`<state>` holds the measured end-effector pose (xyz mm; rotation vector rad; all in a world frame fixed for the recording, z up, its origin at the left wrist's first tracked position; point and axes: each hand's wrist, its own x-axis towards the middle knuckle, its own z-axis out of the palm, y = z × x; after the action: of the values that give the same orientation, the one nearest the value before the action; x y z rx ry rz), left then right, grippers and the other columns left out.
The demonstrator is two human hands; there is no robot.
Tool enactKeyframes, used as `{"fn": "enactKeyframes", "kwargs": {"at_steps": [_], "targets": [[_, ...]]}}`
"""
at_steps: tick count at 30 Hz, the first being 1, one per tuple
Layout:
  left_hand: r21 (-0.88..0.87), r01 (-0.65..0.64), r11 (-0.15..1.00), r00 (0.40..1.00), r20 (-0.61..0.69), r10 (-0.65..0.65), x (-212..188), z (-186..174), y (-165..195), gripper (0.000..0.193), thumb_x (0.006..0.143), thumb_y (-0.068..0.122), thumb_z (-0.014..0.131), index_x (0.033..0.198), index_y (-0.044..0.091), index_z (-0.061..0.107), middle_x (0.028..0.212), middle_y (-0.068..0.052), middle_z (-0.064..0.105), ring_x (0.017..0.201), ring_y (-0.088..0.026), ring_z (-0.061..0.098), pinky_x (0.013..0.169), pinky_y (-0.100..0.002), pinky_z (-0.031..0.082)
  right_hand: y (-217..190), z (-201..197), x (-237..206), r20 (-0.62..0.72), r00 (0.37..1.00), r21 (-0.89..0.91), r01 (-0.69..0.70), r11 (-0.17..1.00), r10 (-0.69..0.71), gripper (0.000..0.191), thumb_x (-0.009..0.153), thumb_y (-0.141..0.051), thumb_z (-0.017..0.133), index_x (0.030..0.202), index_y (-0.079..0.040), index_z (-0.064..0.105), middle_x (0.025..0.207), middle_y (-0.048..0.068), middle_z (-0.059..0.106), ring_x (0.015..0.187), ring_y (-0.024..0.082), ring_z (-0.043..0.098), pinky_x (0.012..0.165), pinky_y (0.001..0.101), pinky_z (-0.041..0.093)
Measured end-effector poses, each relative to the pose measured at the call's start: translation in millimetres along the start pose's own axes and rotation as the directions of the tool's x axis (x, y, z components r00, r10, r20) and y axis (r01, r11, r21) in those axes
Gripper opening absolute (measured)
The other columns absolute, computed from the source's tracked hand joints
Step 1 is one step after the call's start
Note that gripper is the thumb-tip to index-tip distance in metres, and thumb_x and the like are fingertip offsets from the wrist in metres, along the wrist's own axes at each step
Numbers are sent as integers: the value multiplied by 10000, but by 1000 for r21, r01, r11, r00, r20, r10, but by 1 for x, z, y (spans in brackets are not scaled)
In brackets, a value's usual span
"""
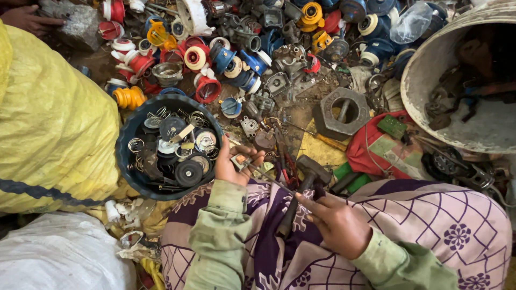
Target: The person sits on the floor and uses a hammer and a metal rod to strike and pry apart small metal components from a pile of scrap. They repeatedly pick up parts, strike them, and separate pieces, placing some into a nearby bucket.
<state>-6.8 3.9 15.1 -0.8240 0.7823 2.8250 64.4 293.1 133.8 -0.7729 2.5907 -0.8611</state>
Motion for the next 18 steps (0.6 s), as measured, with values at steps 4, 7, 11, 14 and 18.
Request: {"fn": "enactKeyframes", "kwargs": {"at_steps": [4,7,11,14,18], "targets": [[63,-76,995,997,28,74,-1,-3,-1,591,1076,504,508,824,-23,599,762,-173,671,799,-383,755,798,-524,663,1,9,-4,105,994,-15,-39,999,40,665,881,-128,635,1524,-261,530,866,122,650,685,354,661,587,460,535],[229,-152,961,988,12,154,-3,-2,-5,616,1077,515,480,913,-48,670,693,-142,650,677,-339,713,709,-480,631,-2,16,-9,93,995,42,-34,999,30,664,896,-124,631,1536,-241,495,931,131,657,674,374,665,567,474,530],[274,-221,936,975,48,216,-9,1,-11,661,1060,531,433,965,-64,704,614,-104,617,554,-282,676,638,-456,623,-7,21,-17,90,994,-18,-58,998,59,648,899,-142,633,1527,-244,509,921,128,645,665,377,662,573,485,529],[151,-235,960,972,34,233,-14,0,-17,622,1064,495,455,982,-73,696,646,-80,610,557,-239,641,662,-479,645,-11,27,-20,85,995,-34,-53,998,56,673,886,-120,629,1538,-223,498,960,122,637,653,374,660,573,490,528],[100,-241,965,970,1,242,-12,-9,-25,550,1057,465,489,949,-42,674,656,-75,610,554,-247,627,688,-507,637,-11,38,-21,43,999,-71,-20,997,23,718,817,-66,642,1507,-203,497,919,116,623,659,364,664,586,488,535]]}}
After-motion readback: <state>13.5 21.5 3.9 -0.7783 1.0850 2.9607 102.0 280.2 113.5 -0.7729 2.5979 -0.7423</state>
